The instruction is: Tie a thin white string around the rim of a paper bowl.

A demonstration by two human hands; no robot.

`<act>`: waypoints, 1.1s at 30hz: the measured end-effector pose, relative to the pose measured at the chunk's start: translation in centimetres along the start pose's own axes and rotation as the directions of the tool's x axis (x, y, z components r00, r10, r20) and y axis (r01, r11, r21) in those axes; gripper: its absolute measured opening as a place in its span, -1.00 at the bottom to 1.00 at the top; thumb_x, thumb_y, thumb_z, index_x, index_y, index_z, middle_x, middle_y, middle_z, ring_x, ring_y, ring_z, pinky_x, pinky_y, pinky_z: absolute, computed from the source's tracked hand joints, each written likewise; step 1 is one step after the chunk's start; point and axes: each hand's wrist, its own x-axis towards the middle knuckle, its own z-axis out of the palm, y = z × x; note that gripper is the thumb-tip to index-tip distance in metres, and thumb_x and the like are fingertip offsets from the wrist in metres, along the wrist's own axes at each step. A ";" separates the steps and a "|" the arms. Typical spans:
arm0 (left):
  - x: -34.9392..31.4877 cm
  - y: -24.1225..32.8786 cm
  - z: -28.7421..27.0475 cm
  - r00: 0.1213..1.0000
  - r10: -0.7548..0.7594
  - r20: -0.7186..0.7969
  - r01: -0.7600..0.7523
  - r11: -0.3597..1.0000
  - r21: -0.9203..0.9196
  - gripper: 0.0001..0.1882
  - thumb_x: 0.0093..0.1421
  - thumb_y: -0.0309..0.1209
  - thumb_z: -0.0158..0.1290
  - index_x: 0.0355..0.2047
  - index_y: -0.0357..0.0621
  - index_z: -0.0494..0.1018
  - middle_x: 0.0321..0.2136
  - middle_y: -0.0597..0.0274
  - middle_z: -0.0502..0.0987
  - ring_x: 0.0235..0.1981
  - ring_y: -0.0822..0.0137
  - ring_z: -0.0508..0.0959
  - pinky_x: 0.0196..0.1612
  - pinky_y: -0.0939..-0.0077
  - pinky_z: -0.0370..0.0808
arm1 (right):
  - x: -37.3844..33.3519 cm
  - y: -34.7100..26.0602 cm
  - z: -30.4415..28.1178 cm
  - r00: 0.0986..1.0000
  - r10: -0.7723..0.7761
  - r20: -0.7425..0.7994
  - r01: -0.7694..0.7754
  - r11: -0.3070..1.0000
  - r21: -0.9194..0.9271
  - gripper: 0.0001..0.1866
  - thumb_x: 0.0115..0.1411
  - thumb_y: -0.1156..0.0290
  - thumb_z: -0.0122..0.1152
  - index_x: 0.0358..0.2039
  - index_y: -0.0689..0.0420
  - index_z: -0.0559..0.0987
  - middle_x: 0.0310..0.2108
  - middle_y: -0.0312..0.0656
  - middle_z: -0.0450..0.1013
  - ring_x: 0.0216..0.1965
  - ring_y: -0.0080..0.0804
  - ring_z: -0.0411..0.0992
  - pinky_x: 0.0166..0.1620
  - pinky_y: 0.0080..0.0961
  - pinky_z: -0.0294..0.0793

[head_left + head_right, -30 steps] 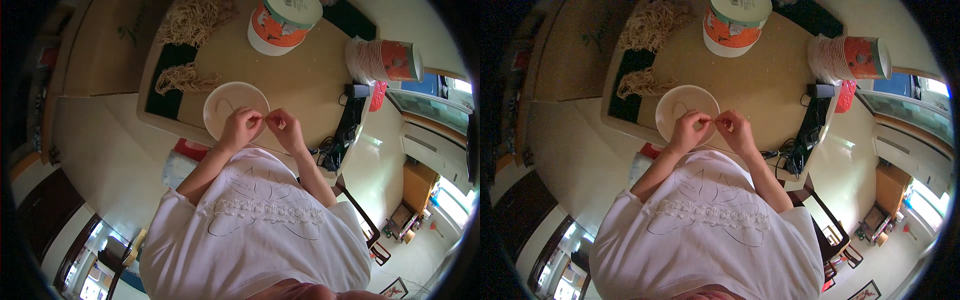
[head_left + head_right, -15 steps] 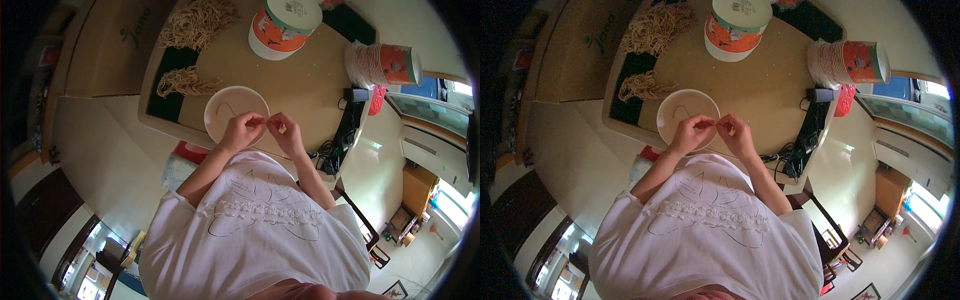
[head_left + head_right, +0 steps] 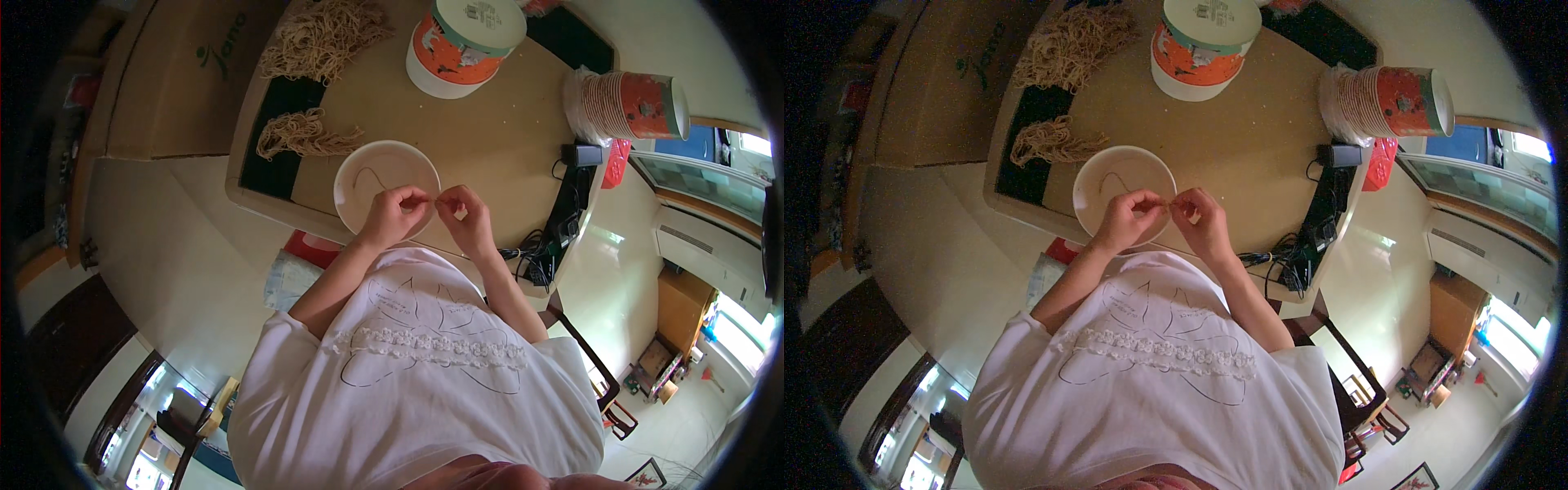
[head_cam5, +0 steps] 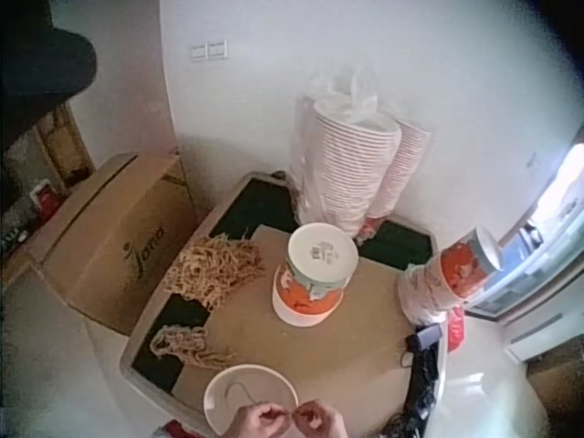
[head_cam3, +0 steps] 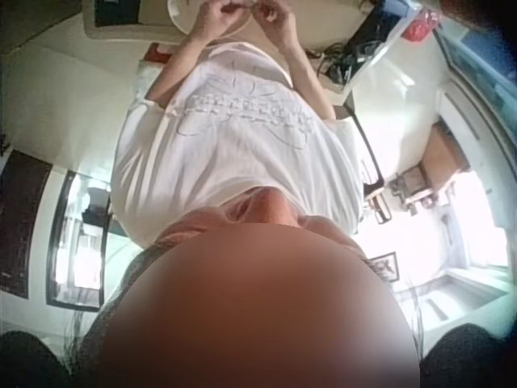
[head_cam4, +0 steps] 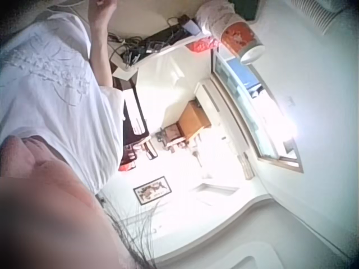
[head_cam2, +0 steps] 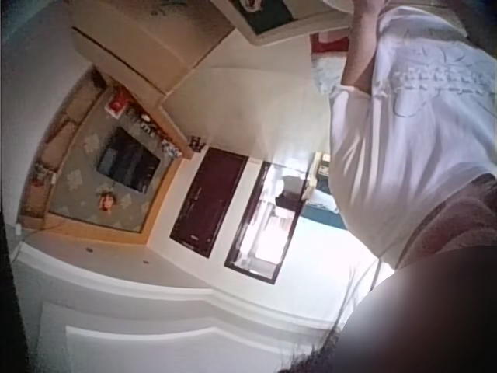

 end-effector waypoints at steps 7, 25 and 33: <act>0.2 1.3 -0.1 0.874 0.484 -0.037 -0.416 0.786 0.457 -0.90 -0.03 -0.53 0.15 -0.44 -0.13 0.52 -0.45 0.25 0.52 -0.38 0.23 0.53 -0.32 0.40 0.48 | 0.2 -0.3 -0.1 1.000 -0.016 0.015 0.016 0.999 -0.034 -0.91 0.01 0.60 0.21 -0.43 0.21 0.49 -0.49 -0.22 0.41 -0.50 -0.50 0.33 -0.39 -0.59 0.36; 0.1 1.4 0.1 0.854 0.520 0.007 -0.443 0.719 0.536 -0.91 -0.06 -0.51 0.16 -0.52 -0.11 0.47 -0.50 0.26 0.47 -0.41 0.20 0.48 -0.32 0.34 0.44 | 0.5 -1.2 -0.8 0.998 -0.008 0.064 0.010 0.999 -0.038 -0.90 0.01 0.61 0.22 -0.42 0.20 0.51 -0.47 -0.23 0.43 -0.48 -0.52 0.33 -0.37 -0.60 0.36; 0.1 0.9 0.2 0.878 0.471 -0.080 -0.392 0.806 0.445 -0.89 -0.07 -0.56 0.15 -0.50 -0.13 0.47 -0.50 0.23 0.46 -0.40 0.17 0.49 -0.34 0.33 0.46 | 0.2 -0.5 -0.6 0.998 0.055 0.006 -0.055 0.997 0.053 -0.89 0.01 0.60 0.22 -0.41 0.18 0.52 -0.47 -0.28 0.42 -0.47 -0.58 0.31 -0.36 -0.63 0.33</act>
